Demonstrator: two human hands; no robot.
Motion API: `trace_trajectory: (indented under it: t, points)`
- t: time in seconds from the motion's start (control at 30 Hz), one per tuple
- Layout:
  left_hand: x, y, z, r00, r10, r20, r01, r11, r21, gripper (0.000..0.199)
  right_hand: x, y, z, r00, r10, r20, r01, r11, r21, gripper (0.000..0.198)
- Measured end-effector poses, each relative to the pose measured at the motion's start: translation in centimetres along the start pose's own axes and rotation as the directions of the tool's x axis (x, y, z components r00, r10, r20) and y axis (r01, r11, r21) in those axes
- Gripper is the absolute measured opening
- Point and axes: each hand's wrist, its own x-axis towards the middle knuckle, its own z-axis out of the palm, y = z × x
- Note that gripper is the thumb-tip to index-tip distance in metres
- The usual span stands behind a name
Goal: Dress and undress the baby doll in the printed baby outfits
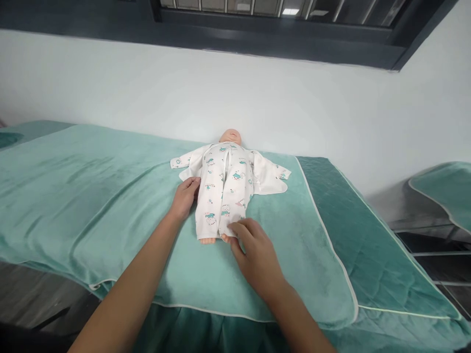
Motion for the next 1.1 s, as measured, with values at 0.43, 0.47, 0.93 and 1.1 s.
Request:
trace_trajectory:
  t: [0.43,0.47,0.93,1.1]
  points:
    - [0.4,-1.0,-0.3,0.989,0.142,-0.039,-0.130,0.966,0.223,0.024,0.2,-0.2,-1.0,0.995,-0.027,0.097,0.019,0.996,0.089,0.008]
    - [0.5,-1.1,-0.3,0.979,0.199,-0.041,-0.177,0.936,0.304,0.022,0.1,0.2,-1.1,0.994,-0.012,0.109,0.002,0.995,0.099,0.011]
    - [1.0,-1.6,-0.5,0.840,0.329,0.431,-0.540,0.438,0.719,0.033,8.2,11.9,2.2,0.994,-0.087,0.072,0.107,0.935,-0.337,0.031]
    - [1.8,-0.8,-0.1,0.810,0.311,0.498,-0.582,0.540,0.608,0.030,8.5,12.0,2.2,0.999,0.007,0.046,0.011,0.925,-0.381,0.029]
